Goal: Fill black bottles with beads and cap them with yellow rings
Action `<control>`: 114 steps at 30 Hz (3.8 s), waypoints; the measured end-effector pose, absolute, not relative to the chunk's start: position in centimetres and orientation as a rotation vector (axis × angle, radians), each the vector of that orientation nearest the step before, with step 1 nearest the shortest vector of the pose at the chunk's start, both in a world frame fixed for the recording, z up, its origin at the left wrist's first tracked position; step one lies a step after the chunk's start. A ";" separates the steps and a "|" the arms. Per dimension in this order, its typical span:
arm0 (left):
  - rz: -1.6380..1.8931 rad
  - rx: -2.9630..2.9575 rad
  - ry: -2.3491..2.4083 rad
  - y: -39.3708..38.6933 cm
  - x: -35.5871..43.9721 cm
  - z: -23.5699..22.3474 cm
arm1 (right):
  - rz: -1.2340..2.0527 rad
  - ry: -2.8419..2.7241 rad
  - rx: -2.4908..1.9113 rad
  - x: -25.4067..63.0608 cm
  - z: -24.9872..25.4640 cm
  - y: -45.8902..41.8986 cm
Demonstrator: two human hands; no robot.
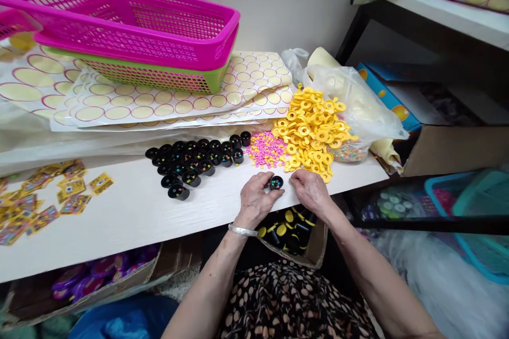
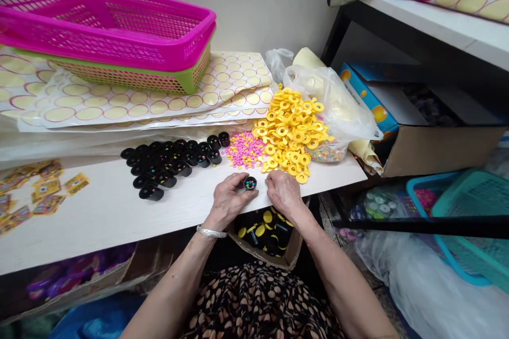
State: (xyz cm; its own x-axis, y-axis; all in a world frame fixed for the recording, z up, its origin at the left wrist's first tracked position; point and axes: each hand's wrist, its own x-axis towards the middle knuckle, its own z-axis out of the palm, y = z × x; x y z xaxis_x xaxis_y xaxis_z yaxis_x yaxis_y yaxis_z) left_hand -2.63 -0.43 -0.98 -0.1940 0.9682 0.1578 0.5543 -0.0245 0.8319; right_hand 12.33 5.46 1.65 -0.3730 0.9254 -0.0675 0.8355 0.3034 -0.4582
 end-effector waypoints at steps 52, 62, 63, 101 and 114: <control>1.133 1.656 1.728 -0.7 -2.8 -0.7 | 0.267 -2.408 -1.458 11.8 -0.1 4.7; 1.118 1.666 1.753 -0.6 -2.7 -0.6 | 0.449 -2.474 -1.366 12.7 0.7 4.5; 1.117 1.668 1.758 -0.6 -2.7 -0.7 | 0.472 -2.451 -1.358 12.8 0.6 4.5; 1.056 1.737 1.736 -0.8 -2.8 -0.4 | 0.273 -2.719 -1.129 9.8 4.3 3.9; 1.107 1.685 1.749 -0.7 -2.7 -0.4 | 0.879 -2.183 -1.005 11.0 3.2 3.9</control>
